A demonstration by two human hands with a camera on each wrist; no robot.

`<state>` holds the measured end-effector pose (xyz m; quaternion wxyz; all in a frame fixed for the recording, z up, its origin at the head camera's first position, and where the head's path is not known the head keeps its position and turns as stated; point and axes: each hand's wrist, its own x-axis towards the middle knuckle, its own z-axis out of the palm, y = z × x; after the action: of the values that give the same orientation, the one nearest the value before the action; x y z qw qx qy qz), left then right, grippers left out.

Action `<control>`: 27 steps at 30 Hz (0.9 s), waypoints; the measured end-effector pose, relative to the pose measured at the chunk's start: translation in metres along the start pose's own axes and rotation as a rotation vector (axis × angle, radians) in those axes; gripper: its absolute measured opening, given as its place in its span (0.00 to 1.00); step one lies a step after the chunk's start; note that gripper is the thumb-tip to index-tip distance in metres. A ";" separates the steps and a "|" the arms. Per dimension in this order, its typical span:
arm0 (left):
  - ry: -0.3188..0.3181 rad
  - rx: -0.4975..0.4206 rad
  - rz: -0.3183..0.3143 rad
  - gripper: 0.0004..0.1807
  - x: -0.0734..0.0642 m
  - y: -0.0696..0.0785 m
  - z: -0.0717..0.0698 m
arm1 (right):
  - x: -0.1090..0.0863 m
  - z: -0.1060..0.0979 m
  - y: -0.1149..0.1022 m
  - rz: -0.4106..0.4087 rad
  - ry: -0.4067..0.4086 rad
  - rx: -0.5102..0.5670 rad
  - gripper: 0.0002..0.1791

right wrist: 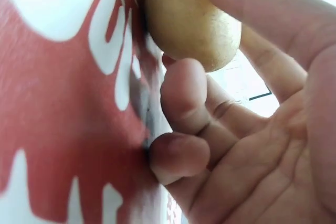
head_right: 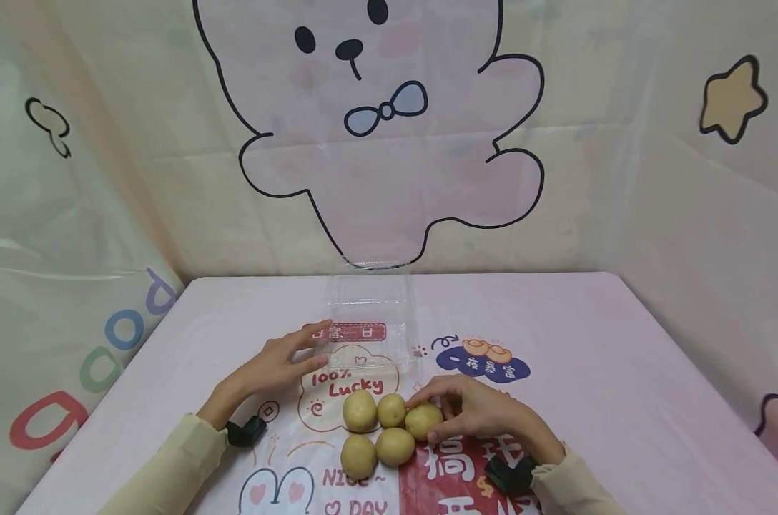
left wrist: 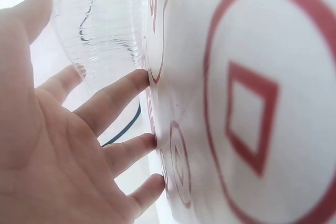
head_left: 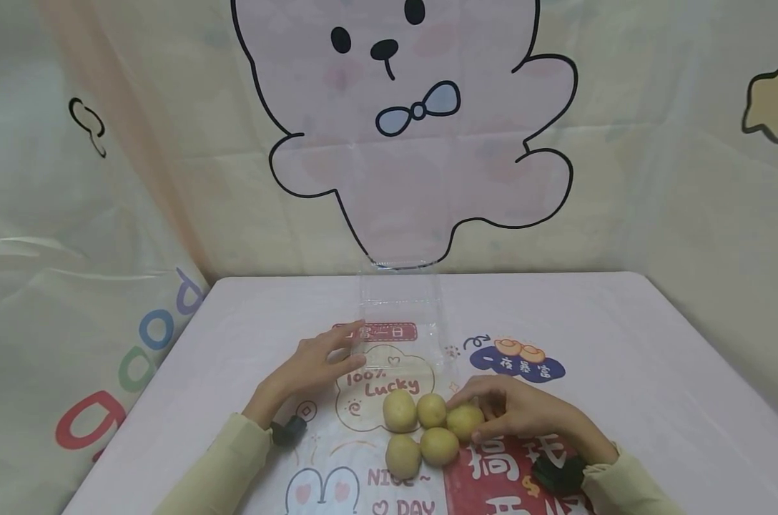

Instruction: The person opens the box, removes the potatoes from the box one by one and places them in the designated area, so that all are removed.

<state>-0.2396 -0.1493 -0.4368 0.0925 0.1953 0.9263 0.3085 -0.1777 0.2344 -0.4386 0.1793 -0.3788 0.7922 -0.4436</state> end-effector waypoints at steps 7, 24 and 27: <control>0.005 -0.013 0.012 0.34 0.001 0.000 0.000 | -0.002 0.000 0.002 0.013 0.002 0.004 0.27; 0.048 -0.056 -0.056 0.32 0.003 0.001 -0.003 | 0.000 -0.002 0.004 -0.069 -0.007 0.045 0.29; 0.042 -0.063 -0.066 0.32 0.003 0.000 -0.003 | -0.001 -0.002 0.004 -0.065 -0.011 0.057 0.29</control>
<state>-0.2436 -0.1494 -0.4341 0.0894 0.1552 0.9238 0.3383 -0.1802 0.2372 -0.4411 0.1795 -0.4016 0.7656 -0.4695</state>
